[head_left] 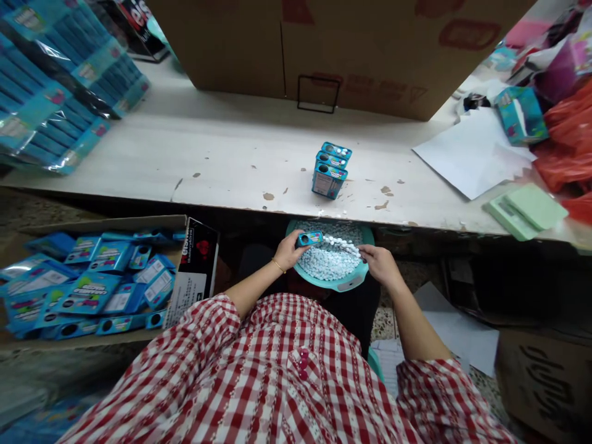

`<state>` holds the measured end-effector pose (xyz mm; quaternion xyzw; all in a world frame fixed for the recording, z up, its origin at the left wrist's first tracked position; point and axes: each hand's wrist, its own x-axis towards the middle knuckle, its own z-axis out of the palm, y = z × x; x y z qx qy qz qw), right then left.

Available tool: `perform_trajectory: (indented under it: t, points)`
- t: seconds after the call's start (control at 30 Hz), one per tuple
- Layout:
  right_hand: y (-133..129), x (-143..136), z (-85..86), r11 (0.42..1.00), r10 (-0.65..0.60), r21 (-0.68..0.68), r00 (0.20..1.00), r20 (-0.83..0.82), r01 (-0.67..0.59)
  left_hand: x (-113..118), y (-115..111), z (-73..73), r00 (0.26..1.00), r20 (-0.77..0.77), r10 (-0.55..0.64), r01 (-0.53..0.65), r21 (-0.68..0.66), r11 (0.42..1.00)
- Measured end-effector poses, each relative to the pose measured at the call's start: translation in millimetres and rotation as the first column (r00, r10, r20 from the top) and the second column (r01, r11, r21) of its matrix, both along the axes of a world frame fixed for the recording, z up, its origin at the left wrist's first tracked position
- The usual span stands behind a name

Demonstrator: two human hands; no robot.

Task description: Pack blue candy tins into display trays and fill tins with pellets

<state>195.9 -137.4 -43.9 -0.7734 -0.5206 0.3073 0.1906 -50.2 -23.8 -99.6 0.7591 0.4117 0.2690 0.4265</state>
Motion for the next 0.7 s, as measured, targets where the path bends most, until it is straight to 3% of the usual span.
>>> perform_trajectory:
  t: [0.07,0.17,0.23,0.33,0.5,0.63,0.7]
  points:
    - [6.2,-9.1,25.8,0.997,0.075,-0.029,0.994,0.079,-0.073,8.0,-3.7,0.1,0.998,-0.052,-0.046,0.048,0.037,0.998]
    - [18.3,-30.4,59.9,0.966,0.209,-0.217,0.924,0.319,-0.144,16.9,-7.3,1.5,0.987,-0.129,-0.098,0.108,0.077,0.991]
    - [25.5,-44.6,76.8,0.931,0.297,-0.332,0.844,0.447,-0.152,19.9,-8.3,2.2,0.979,-0.169,-0.116,0.133,0.096,0.986]
    - [31.8,-59.0,92.1,0.905,0.377,-0.385,0.766,0.521,-0.183,21.0,-8.5,2.1,0.974,-0.192,-0.120,0.143,0.107,0.984]
    - [26.8,-56.9,98.7,0.913,0.379,-0.349,0.754,0.536,-0.211,15.9,-8.4,3.8,0.979,-0.179,-0.099,0.120,0.106,0.987]
    - [7.2,-31.7,88.2,0.968,0.224,-0.210,0.841,0.492,-0.136,8.4,-9.8,17.3,0.987,-0.140,-0.079,0.101,0.163,0.981]
    - [-4.4,-15.5,75.9,0.992,0.111,-0.101,0.895,0.431,-0.075,5.5,-10.3,29.3,0.981,-0.148,-0.125,0.157,0.230,0.960]
